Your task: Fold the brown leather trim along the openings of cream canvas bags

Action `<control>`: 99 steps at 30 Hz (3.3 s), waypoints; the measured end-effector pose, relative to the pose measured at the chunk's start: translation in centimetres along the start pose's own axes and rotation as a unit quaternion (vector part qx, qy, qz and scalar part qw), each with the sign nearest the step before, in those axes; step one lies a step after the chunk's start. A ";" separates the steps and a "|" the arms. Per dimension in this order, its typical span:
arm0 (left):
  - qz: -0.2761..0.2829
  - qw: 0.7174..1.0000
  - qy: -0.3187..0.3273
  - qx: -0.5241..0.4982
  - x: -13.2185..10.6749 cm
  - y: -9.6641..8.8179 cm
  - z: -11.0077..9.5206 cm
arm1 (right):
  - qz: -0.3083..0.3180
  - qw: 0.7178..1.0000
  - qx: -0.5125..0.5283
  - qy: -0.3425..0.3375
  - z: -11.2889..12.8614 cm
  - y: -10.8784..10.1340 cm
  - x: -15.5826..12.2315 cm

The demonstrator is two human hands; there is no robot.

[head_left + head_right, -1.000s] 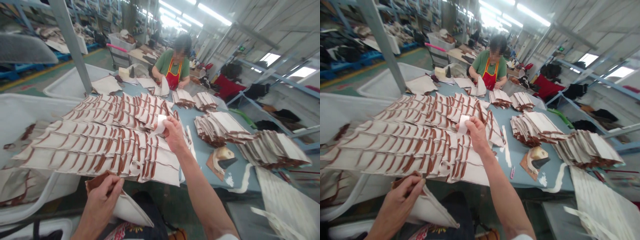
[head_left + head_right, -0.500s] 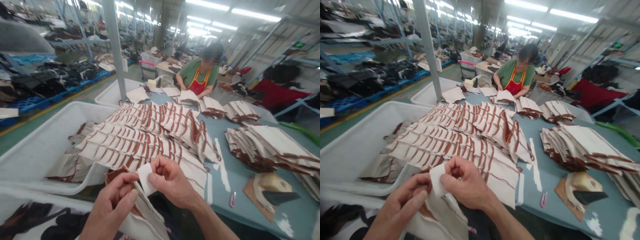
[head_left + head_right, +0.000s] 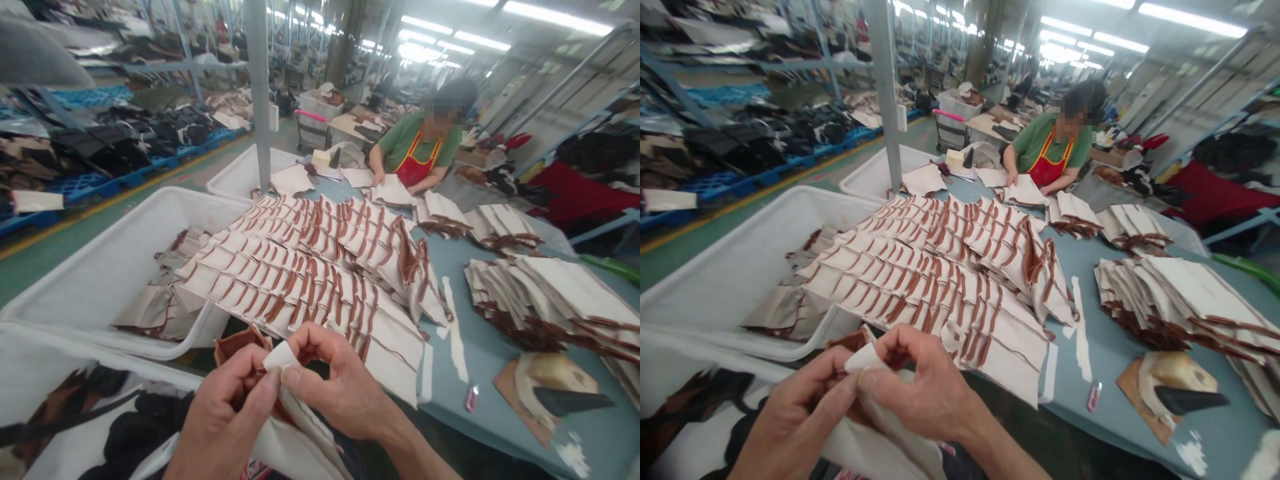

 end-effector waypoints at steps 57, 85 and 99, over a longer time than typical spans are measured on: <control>0.075 0.962 -0.161 -0.206 0.5 -1.9 4.5 | 0.004 0.997 0.079 -0.020 -1.3 3.6 -0.6; 0.104 0.990 -0.092 -0.032 3.2 -2.4 7.5 | -0.171 0.921 0.350 0.010 -1.7 -1.1 0.8; 0.273 0.906 -0.218 -0.241 2.6 6.7 8.0 | -0.190 0.883 0.418 -0.099 0.3 -6.9 1.6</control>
Point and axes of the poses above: each hand's wrist, its own x-axis towards the middle knuckle, its own y-axis out of the palm, z = x × y, the point moved 8 cm from there along x, towards the middle knuckle, and after that the axes turned 15 degrees about -x, right-handed, at the moved point
